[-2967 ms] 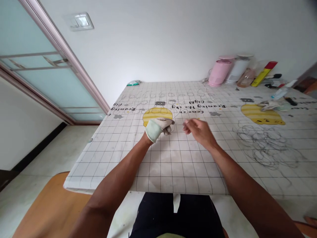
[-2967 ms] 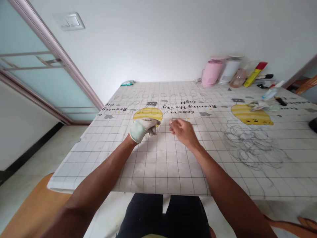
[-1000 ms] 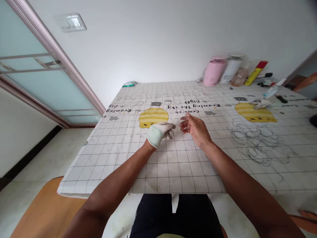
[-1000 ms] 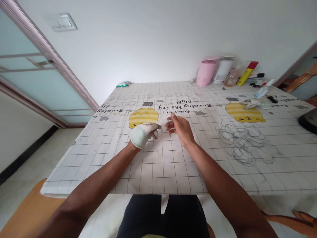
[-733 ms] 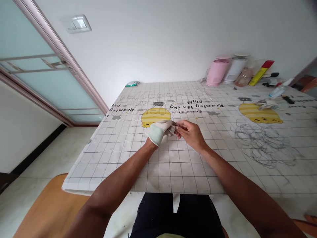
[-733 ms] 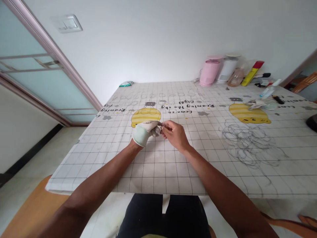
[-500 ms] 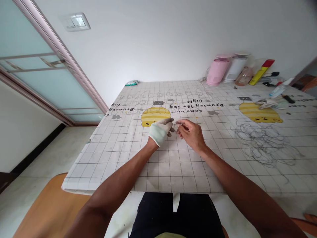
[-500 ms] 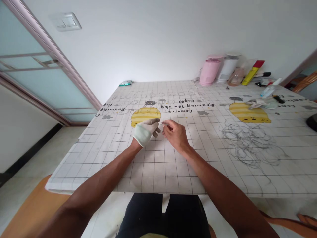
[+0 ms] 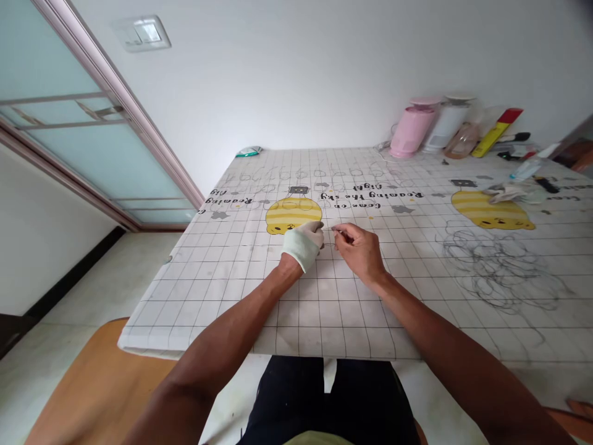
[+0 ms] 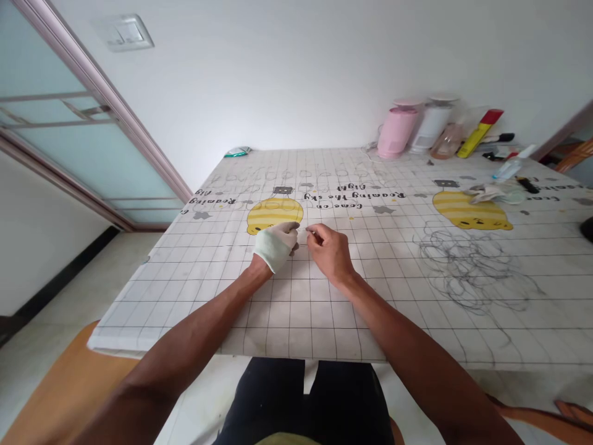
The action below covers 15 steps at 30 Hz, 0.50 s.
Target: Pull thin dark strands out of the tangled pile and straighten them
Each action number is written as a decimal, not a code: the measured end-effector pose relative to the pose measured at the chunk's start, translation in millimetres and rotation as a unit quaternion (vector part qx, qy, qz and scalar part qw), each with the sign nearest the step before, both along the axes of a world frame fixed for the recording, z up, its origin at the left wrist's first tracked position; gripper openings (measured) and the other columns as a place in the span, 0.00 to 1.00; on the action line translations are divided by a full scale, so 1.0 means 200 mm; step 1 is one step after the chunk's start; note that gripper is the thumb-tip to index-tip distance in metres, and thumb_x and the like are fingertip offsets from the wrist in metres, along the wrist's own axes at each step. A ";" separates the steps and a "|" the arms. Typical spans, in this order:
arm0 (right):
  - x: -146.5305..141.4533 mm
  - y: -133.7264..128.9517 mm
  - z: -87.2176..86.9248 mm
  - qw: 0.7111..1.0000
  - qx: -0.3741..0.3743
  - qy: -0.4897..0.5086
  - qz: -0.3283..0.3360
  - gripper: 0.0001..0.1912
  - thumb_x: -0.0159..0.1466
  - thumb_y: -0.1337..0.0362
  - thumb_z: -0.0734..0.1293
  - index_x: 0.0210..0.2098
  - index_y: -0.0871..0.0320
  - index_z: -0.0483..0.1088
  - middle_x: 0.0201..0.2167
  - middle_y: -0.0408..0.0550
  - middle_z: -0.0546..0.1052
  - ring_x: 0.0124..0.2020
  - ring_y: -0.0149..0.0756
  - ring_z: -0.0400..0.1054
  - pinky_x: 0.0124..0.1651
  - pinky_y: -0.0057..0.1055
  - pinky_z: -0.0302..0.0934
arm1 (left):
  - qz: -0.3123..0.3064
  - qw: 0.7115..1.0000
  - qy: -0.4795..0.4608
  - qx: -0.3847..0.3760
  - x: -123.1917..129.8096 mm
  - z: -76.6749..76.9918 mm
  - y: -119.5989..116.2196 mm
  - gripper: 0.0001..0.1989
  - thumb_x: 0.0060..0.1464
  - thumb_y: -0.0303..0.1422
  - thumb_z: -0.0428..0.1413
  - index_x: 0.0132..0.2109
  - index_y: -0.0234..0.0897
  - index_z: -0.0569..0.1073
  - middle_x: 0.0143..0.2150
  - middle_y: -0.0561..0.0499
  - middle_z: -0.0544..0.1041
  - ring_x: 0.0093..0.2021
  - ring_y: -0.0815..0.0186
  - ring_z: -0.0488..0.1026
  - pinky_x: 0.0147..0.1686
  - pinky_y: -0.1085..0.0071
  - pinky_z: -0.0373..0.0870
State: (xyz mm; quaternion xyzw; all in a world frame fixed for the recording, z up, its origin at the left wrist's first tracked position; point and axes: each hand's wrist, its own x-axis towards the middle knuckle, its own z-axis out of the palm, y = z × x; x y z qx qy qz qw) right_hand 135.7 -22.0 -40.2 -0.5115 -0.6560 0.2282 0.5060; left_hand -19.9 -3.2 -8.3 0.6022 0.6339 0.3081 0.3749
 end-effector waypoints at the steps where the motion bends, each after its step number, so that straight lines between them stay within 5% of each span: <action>1: 0.00 0.00 0.00 1.000 0.004 -0.004 -0.005 0.12 0.67 0.60 0.65 0.40 0.55 0.81 0.24 0.44 0.78 0.22 0.34 0.67 0.27 0.31 0.62 | 0.003 1.000 -0.002 -0.006 0.00 0.00 0.00 0.21 0.63 0.31 0.50 0.58 0.37 0.80 0.26 0.53 0.78 0.23 0.67 0.73 0.28 0.74 0.70; 7: 0.03 0.04 -0.02 1.000 -0.021 -0.021 0.004 0.11 0.66 0.60 0.67 0.39 0.54 0.82 0.25 0.45 0.79 0.26 0.37 0.73 0.31 0.33 0.65 | -0.001 1.000 -0.014 -0.015 0.02 -0.03 -0.01 0.19 0.63 0.31 0.51 0.57 0.37 0.80 0.26 0.54 0.78 0.22 0.68 0.74 0.27 0.75 0.70; 15: 0.07 0.04 0.01 0.999 -0.033 0.006 -0.006 0.13 0.67 0.56 0.67 0.42 0.54 0.82 0.24 0.45 0.78 0.23 0.36 0.70 0.27 0.33 0.64 | -0.003 0.987 -0.163 0.007 -0.06 0.00 -0.01 0.18 0.66 0.32 0.47 0.56 0.36 0.76 0.42 0.48 0.85 0.29 0.68 0.81 0.34 0.75 0.74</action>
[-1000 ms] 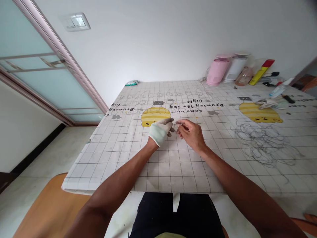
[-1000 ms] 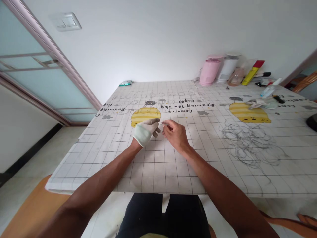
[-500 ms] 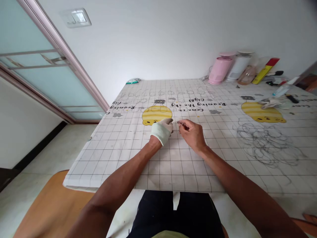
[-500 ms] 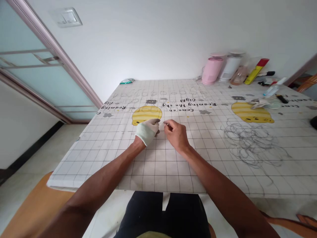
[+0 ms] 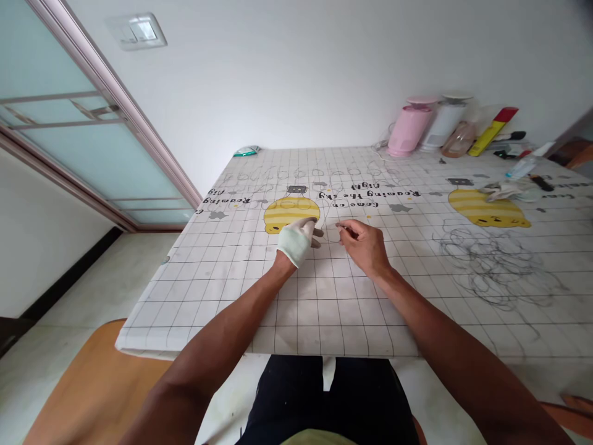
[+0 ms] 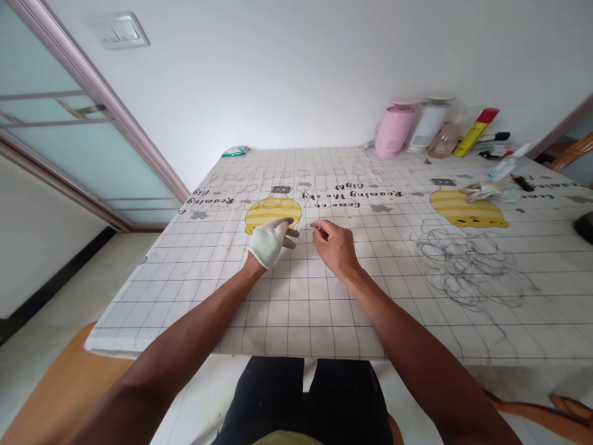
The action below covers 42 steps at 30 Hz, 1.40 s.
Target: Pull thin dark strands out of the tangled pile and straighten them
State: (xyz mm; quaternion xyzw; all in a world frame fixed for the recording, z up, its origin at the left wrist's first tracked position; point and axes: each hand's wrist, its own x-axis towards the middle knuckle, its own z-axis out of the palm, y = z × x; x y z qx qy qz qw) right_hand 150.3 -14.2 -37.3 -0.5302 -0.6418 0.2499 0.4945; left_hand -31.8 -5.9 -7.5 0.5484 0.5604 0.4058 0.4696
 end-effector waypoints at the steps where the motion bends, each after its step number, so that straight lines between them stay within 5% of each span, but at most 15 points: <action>1: 0.00 0.00 0.00 1.000 0.003 0.003 -0.002 0.13 0.67 0.56 0.67 0.42 0.54 0.82 0.24 0.45 0.78 0.23 0.36 0.70 0.27 0.33 0.64 | 0.003 1.000 -0.004 -0.003 0.00 0.01 0.00 0.18 0.66 0.33 0.48 0.55 0.36 0.77 0.42 0.47 0.85 0.29 0.67 0.81 0.34 0.75 0.74; 5: 0.01 0.01 -0.01 1.000 0.020 -0.003 -0.006 0.13 0.67 0.56 0.67 0.42 0.54 0.82 0.25 0.46 0.79 0.26 0.38 0.73 0.29 0.33 0.65 | -0.033 0.999 0.019 -0.007 0.03 -0.02 0.00 0.16 0.66 0.39 0.51 0.48 0.36 0.79 0.40 0.48 0.85 0.28 0.67 0.81 0.31 0.75 0.73; 12: 0.00 0.01 -0.02 0.999 0.031 -0.037 0.001 0.13 0.68 0.58 0.66 0.41 0.53 0.83 0.27 0.46 0.80 0.28 0.38 0.74 0.34 0.34 0.67 | -0.049 0.996 -0.031 -0.075 0.11 -0.14 0.02 0.24 0.62 0.30 0.54 0.65 0.32 0.72 0.31 0.53 0.80 0.26 0.67 0.79 0.32 0.73 0.75; 20: 0.00 0.02 -0.04 0.997 0.035 -0.067 0.018 0.12 0.67 0.59 0.66 0.39 0.53 0.83 0.26 0.45 0.80 0.25 0.37 0.71 0.32 0.33 0.63 | -0.078 0.994 0.037 -0.072 0.11 -0.10 0.00 0.10 0.63 0.29 0.53 0.46 0.36 0.78 0.28 0.54 0.79 0.24 0.70 0.76 0.28 0.77 0.69; 25: 0.01 0.01 -0.01 0.999 0.018 -0.038 0.012 0.12 0.67 0.57 0.67 0.39 0.53 0.83 0.26 0.46 0.79 0.27 0.38 0.73 0.30 0.33 0.64 | -0.082 0.994 0.035 -0.055 0.08 -0.07 0.00 0.12 0.65 0.33 0.51 0.36 0.37 0.77 0.32 0.51 0.82 0.25 0.69 0.78 0.28 0.76 0.71; 31: 0.01 0.00 -0.01 0.999 -0.009 -0.008 0.031 0.13 0.67 0.55 0.67 0.39 0.53 0.82 0.24 0.45 0.78 0.26 0.38 0.73 0.28 0.32 0.64 | -0.049 0.998 -0.008 -0.039 0.04 -0.02 0.00 0.13 0.67 0.39 0.52 0.42 0.37 0.78 0.42 0.47 0.84 0.29 0.68 0.81 0.33 0.74 0.74; 42: 0.01 -0.01 0.01 0.998 -0.022 -0.024 0.056 0.14 0.67 0.55 0.67 0.39 0.56 0.82 0.23 0.43 0.76 0.22 0.34 0.66 0.27 0.30 0.61 | -0.042 0.994 -0.080 -0.066 0.04 -0.04 0.00 0.10 0.63 0.34 0.58 0.41 0.32 0.80 0.34 0.46 0.82 0.27 0.69 0.76 0.32 0.72 0.75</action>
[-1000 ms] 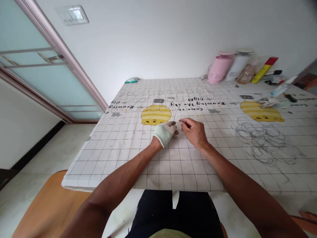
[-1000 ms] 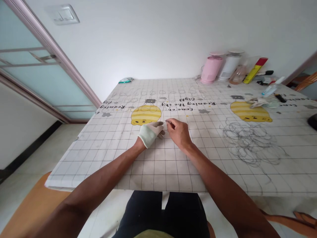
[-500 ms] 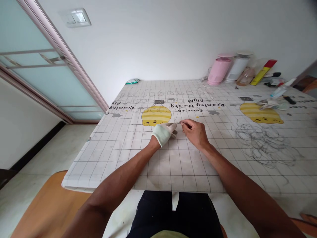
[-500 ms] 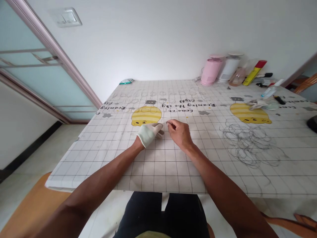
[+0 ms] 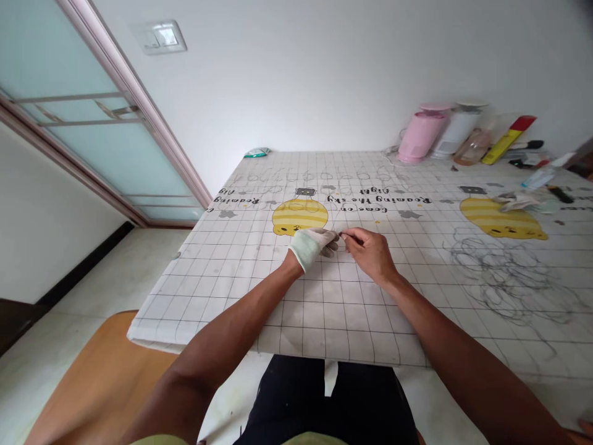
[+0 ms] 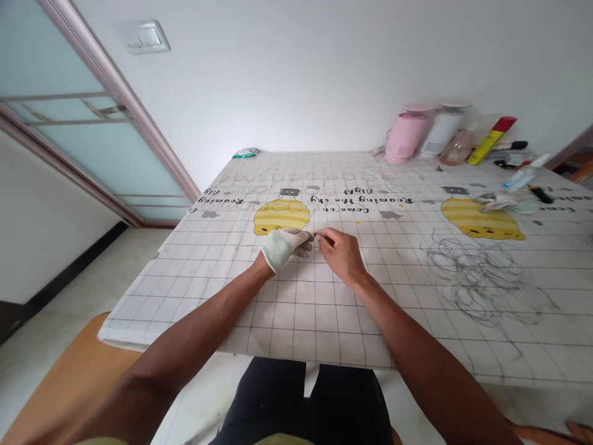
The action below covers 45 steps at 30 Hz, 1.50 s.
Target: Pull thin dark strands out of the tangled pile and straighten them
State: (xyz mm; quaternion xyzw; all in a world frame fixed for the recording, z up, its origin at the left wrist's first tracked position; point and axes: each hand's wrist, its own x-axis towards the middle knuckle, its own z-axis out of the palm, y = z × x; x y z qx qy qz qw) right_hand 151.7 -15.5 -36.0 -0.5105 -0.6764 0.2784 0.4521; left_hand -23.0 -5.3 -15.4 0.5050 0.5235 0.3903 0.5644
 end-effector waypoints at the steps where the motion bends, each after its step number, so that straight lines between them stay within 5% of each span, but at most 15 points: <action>1: 0.00 0.00 0.00 1.000 -0.010 0.003 0.001 0.14 0.67 0.55 0.67 0.39 0.56 0.82 0.23 0.43 0.76 0.22 0.34 0.66 0.26 0.30 0.60 | 0.000 1.000 0.015 0.006 0.00 0.01 0.00 0.11 0.63 0.35 0.57 0.41 0.32 0.80 0.34 0.46 0.82 0.27 0.69 0.76 0.31 0.73 0.74; 8: 0.00 0.02 -0.03 1.000 -0.006 -0.015 -0.006 0.12 0.67 0.56 0.67 0.39 0.55 0.80 0.23 0.43 0.76 0.23 0.35 0.68 0.29 0.31 0.62 | -0.013 0.990 0.128 0.058 0.01 -0.02 0.01 0.14 0.63 0.38 0.55 0.33 0.36 0.77 0.30 0.50 0.80 0.24 0.71 0.73 0.25 0.75 0.67; 16: 0.02 0.04 -0.08 0.990 0.077 -0.116 -0.007 0.08 0.69 0.61 0.65 0.34 0.54 0.72 0.23 0.41 0.73 0.23 0.33 0.63 0.30 0.31 0.55 | 0.015 0.985 0.167 0.023 0.02 -0.10 0.06 0.13 0.61 0.38 0.54 0.31 0.37 0.74 0.26 0.52 0.78 0.21 0.70 0.72 0.22 0.74 0.66; 25: 0.05 0.06 -0.06 0.990 0.094 -0.109 -0.011 0.09 0.69 0.65 0.64 0.31 0.55 0.70 0.25 0.42 0.72 0.27 0.34 0.63 0.33 0.31 0.55 | 0.015 0.974 0.220 0.048 0.02 -0.06 0.03 0.18 0.65 0.46 0.51 0.35 0.39 0.77 0.28 0.53 0.81 0.23 0.68 0.75 0.29 0.72 0.70; 29: 0.22 0.18 0.05 0.989 0.069 -0.127 -0.043 0.09 0.68 0.65 0.64 0.30 0.56 0.71 0.26 0.43 0.75 0.27 0.34 0.65 0.32 0.31 0.56 | 0.014 0.972 0.229 0.056 0.01 -0.05 0.02 0.21 0.65 0.48 0.48 0.37 0.39 0.78 0.31 0.52 0.82 0.26 0.66 0.76 0.32 0.70 0.71; 34: 0.60 0.44 0.16 0.967 0.050 -0.219 -0.119 0.06 0.65 0.66 0.67 0.32 0.57 0.76 0.28 0.46 0.78 0.29 0.36 0.69 0.37 0.32 0.60 | 0.006 0.961 0.263 0.083 0.01 -0.08 0.03 0.21 0.64 0.48 0.49 0.33 0.41 0.77 0.30 0.52 0.82 0.28 0.63 0.76 0.36 0.68 0.70; 39: 0.88 0.67 0.07 0.948 -0.024 -0.277 -0.153 0.08 0.65 0.66 0.67 0.36 0.60 0.79 0.29 0.48 0.80 0.31 0.36 0.71 0.38 0.31 0.63 | 0.006 0.959 0.268 0.088 0.01 -0.08 0.04 0.21 0.64 0.48 0.50 0.28 0.42 0.75 0.29 0.53 0.82 0.28 0.63 0.75 0.35 0.67 0.69; 45: 0.94 0.82 -0.05 0.935 -0.043 -0.304 -0.175 0.08 0.65 0.67 0.68 0.38 0.60 0.81 0.34 0.51 0.82 0.36 0.38 0.72 0.41 0.31 0.63 | 0.015 0.959 0.276 0.066 0.01 -0.07 0.04 0.21 0.64 0.48 0.51 0.29 0.42 0.76 0.30 0.52 0.82 0.29 0.62 0.75 0.33 0.68 0.69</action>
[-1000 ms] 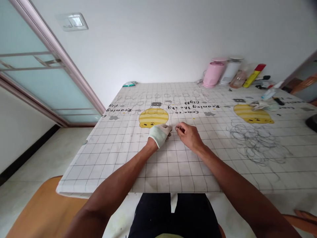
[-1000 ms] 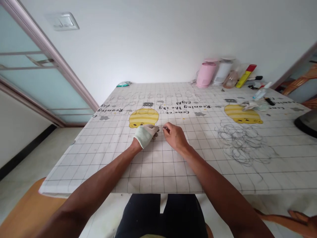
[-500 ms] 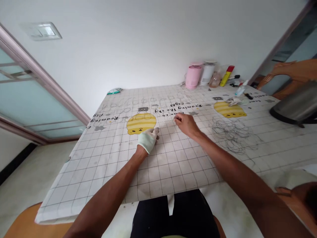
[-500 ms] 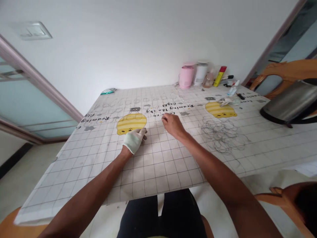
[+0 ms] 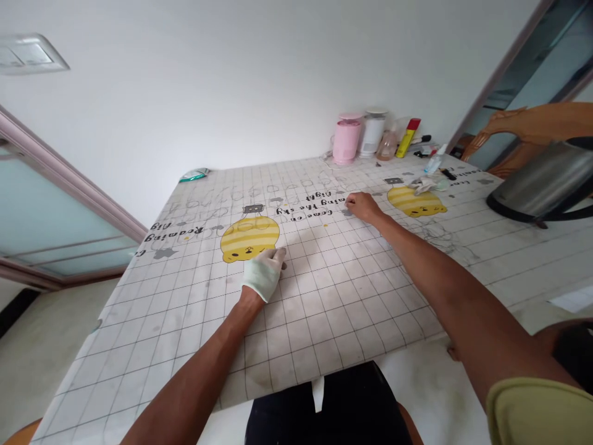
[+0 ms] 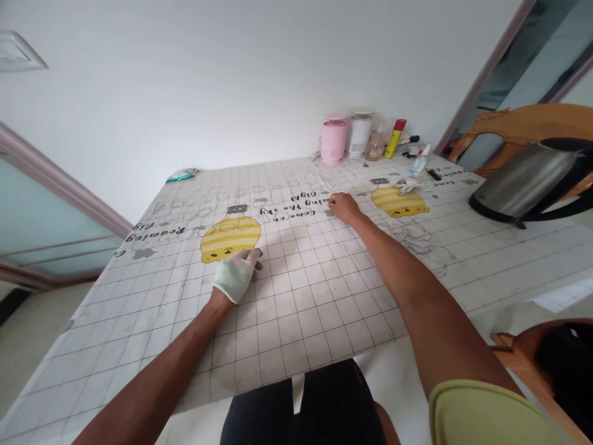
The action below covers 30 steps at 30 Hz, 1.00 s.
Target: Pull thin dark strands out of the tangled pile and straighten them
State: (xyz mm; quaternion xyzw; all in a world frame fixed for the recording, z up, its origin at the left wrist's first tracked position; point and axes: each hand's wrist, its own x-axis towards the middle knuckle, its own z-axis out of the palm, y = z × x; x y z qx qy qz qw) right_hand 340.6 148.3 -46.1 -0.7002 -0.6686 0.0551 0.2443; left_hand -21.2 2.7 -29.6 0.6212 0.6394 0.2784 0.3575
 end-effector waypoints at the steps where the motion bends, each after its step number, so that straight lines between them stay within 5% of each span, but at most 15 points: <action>1: 0.00 0.01 -0.01 1.000 0.000 -0.005 -0.005 0.08 0.65 0.68 0.68 0.38 0.60 0.81 0.35 0.51 0.82 0.37 0.38 0.72 0.42 0.31 0.63 | 0.001 1.000 0.003 0.000 0.00 0.00 0.00 0.20 0.64 0.47 0.51 0.29 0.42 0.76 0.31 0.52 0.82 0.30 0.62 0.75 0.33 0.68 0.69; 9: -0.04 0.05 -0.05 0.999 -0.010 -0.048 -0.015 0.08 0.66 0.67 0.68 0.41 0.58 0.81 0.42 0.53 0.83 0.42 0.39 0.73 0.44 0.30 0.63 | 0.000 1.000 0.019 -0.002 0.01 0.03 -0.02 0.21 0.64 0.47 0.51 0.28 0.42 0.75 0.30 0.52 0.81 0.30 0.62 0.74 0.35 0.68 0.69; 14: 0.03 -0.02 0.04 0.997 -0.009 -0.080 0.002 0.11 0.68 0.64 0.67 0.43 0.61 0.81 0.44 0.57 0.83 0.44 0.42 0.73 0.46 0.32 0.63 | -0.006 1.000 0.012 -0.004 0.00 0.03 -0.02 0.20 0.64 0.48 0.50 0.31 0.42 0.76 0.31 0.52 0.82 0.30 0.62 0.75 0.36 0.67 0.69; 19: 0.37 -0.20 0.25 0.990 -0.007 -0.141 -0.024 0.14 0.69 0.65 0.64 0.45 0.62 0.81 0.46 0.57 0.83 0.48 0.44 0.74 0.51 0.32 0.62 | -0.011 0.999 0.029 0.012 -0.01 0.01 0.00 0.19 0.62 0.47 0.50 0.33 0.42 0.78 0.31 0.51 0.82 0.32 0.60 0.77 0.37 0.66 0.69; 23: 0.75 -0.42 0.40 0.966 -0.070 -0.226 -0.108 0.18 0.70 0.64 0.62 0.50 0.62 0.81 0.50 0.58 0.82 0.52 0.48 0.74 0.53 0.34 0.62 | -0.014 0.998 0.057 0.017 0.00 0.02 0.01 0.19 0.61 0.47 0.50 0.34 0.42 0.79 0.33 0.52 0.84 0.33 0.59 0.77 0.38 0.65 0.68; 26: 0.96 -0.57 0.42 0.949 -0.133 -0.241 -0.152 0.16 0.66 0.68 0.64 0.46 0.65 0.82 0.48 0.63 0.82 0.52 0.53 0.74 0.52 0.39 0.63 | -0.010 0.997 0.073 0.011 0.00 0.04 0.01 0.20 0.61 0.48 0.50 0.33 0.43 0.79 0.34 0.52 0.84 0.36 0.57 0.78 0.40 0.64 0.68; 30: 1.08 -0.68 0.34 0.938 -0.188 -0.238 -0.170 0.14 0.63 0.70 0.66 0.43 0.64 0.83 0.47 0.64 0.82 0.51 0.53 0.74 0.51 0.38 0.64 | -0.011 0.998 0.066 0.003 0.00 0.04 0.01 0.19 0.61 0.48 0.50 0.34 0.43 0.79 0.34 0.52 0.84 0.37 0.57 0.79 0.39 0.64 0.68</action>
